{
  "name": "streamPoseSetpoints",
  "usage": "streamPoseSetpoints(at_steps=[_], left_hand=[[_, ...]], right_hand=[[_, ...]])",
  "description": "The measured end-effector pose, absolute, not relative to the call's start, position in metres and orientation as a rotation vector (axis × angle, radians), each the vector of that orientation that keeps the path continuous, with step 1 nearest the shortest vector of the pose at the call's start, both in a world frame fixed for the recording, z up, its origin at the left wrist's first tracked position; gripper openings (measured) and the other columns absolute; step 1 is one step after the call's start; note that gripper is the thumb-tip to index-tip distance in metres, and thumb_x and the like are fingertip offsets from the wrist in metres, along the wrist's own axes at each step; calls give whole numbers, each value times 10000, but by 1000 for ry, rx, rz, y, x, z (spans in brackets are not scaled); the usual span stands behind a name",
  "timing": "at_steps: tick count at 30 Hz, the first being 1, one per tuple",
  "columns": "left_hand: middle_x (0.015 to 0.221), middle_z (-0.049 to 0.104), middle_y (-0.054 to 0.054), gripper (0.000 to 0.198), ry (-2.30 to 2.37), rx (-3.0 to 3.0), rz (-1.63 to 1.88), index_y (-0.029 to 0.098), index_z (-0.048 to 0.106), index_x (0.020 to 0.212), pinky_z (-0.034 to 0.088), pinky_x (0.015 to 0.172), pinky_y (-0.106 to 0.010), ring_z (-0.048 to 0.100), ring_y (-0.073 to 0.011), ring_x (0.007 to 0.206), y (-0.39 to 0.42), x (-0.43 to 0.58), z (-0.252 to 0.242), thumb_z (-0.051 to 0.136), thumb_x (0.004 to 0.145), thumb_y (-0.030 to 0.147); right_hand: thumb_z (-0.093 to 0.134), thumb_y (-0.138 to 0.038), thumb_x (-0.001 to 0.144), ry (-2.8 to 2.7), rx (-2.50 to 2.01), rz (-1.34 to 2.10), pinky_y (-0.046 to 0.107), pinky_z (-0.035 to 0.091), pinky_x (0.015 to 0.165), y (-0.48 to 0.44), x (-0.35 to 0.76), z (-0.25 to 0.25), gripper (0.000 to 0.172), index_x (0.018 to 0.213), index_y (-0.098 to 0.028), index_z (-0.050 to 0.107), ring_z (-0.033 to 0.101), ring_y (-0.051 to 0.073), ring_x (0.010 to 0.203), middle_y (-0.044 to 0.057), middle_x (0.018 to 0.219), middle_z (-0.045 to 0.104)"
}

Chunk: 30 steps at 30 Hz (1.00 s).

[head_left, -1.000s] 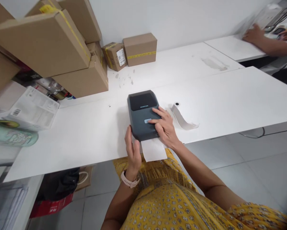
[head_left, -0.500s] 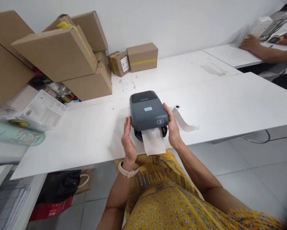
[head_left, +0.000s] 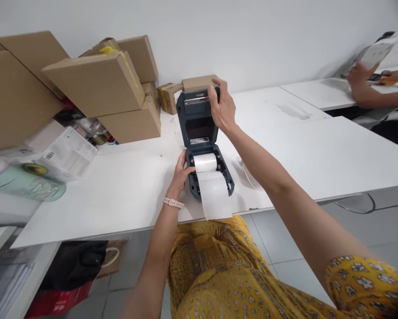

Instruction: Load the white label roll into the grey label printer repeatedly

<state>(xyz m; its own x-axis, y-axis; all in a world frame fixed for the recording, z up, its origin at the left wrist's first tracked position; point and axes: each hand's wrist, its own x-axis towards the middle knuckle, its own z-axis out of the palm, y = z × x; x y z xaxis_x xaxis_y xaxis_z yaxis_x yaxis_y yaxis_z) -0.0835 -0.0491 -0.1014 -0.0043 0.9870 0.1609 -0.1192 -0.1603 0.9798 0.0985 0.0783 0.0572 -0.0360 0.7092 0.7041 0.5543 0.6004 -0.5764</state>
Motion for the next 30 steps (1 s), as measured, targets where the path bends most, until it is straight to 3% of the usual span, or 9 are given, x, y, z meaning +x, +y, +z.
streamPoseSetpoints(at_steps=[3,8,13,17,21,26,30], left_hand=[[1662,336,-63,944,1002,1255,1384,273,385,1550,249,1260,-417,273,-294,1548,-52,-83,-102,793,700,307],[1638,371,-77,921,1023,1207,1401,271,410,1539,275,1242,-458,263,-327,1545,-54,-79,-96,797,703,277],[1611,407,-95,914,1038,1185,1428,241,429,1518,271,1241,-474,294,-338,1530,-55,-75,-95,780,674,220],[1641,360,-93,943,1034,1175,1431,249,395,1529,250,1253,-458,260,-332,1547,-55,-74,-93,761,661,198],[1681,274,-95,1008,1057,1159,1424,268,328,1564,266,1249,-430,224,-330,1561,-57,-72,-88,758,657,178],[1675,276,-124,1058,1061,1146,1427,252,266,1590,316,1224,-449,256,-348,1548,-60,-68,-82,755,655,176],[1684,265,-96,1043,1067,1143,1441,267,287,1587,290,1237,-426,211,-329,1565,-60,-67,-82,739,653,157]], right_hand=[[94,-763,975,-1748,-1101,309,497,414,1140,101,99,62,749,1440,-271,414,556,284,1334,86,1387,603],[288,-721,985,-1777,-984,122,517,334,1205,66,116,48,683,1524,-309,363,387,310,1482,89,1513,496],[483,-583,975,-2312,-831,187,540,435,1101,10,127,13,519,1345,-241,605,586,346,1271,127,1299,671],[656,-602,861,-2826,-814,463,492,470,1061,18,123,-2,691,1441,-250,526,580,343,1295,120,1457,586],[708,-585,815,-2949,-864,504,488,460,1055,30,115,0,774,1480,-267,469,561,356,1314,120,1519,506],[785,-459,752,-2956,-953,380,482,482,988,20,106,-1,833,1484,-256,442,592,381,1246,155,1450,533],[813,-452,713,-2986,-988,352,560,373,1099,20,100,-10,971,1544,-232,360,579,409,1261,165,1430,583]])
